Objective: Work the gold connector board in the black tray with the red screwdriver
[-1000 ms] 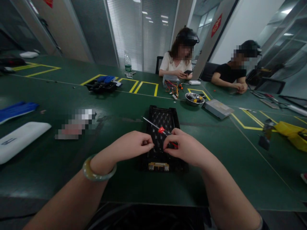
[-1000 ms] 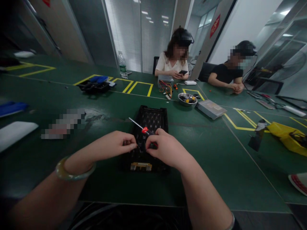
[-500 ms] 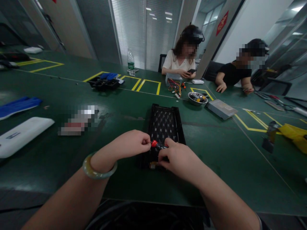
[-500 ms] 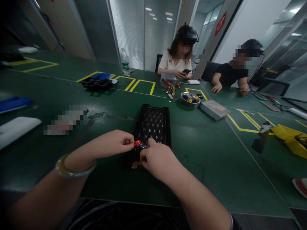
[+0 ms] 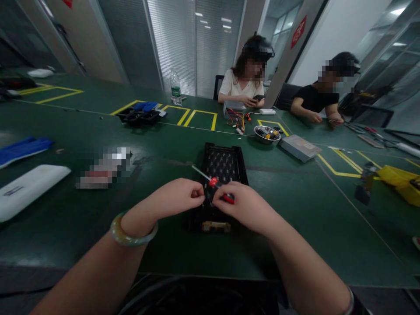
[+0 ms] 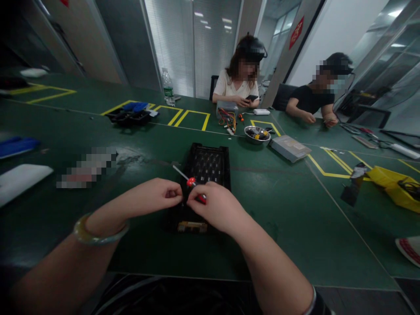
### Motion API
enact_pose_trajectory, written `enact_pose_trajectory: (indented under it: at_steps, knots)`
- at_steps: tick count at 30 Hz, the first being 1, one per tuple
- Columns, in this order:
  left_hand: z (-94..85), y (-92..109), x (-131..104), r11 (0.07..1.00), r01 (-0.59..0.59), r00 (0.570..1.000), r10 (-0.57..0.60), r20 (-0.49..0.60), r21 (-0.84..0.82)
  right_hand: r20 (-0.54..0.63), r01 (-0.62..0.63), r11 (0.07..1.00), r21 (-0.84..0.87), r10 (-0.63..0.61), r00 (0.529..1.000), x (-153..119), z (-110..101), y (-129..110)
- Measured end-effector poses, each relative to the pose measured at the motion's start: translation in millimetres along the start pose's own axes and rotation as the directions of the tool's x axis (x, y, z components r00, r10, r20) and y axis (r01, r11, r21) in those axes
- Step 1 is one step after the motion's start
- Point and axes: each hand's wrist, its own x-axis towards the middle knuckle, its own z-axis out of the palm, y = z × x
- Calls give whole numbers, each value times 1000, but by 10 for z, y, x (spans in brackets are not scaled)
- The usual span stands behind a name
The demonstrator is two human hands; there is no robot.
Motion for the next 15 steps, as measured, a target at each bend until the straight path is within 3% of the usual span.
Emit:
enact_pose_trajectory:
  at_steps: [4,7,9,13,15]
  knots:
    - [71,-6,54,985,-124,983,139,-118,120,-297,87,897,434,51,953,156,-153,181]
    - [167,-9,102,954,-192,964,227,-139,229,-436,216,782,584,77,897,242,-156,305]
    - [229,-16,135,944,-186,967,225,-120,272,-518,286,756,589,81,851,278,-111,355]
    - [293,-39,181,939,-163,973,205,-111,304,-686,334,828,450,82,723,291,-6,386]
    - [300,-47,188,942,-166,973,205,-108,291,-718,333,846,417,81,692,268,18,383]
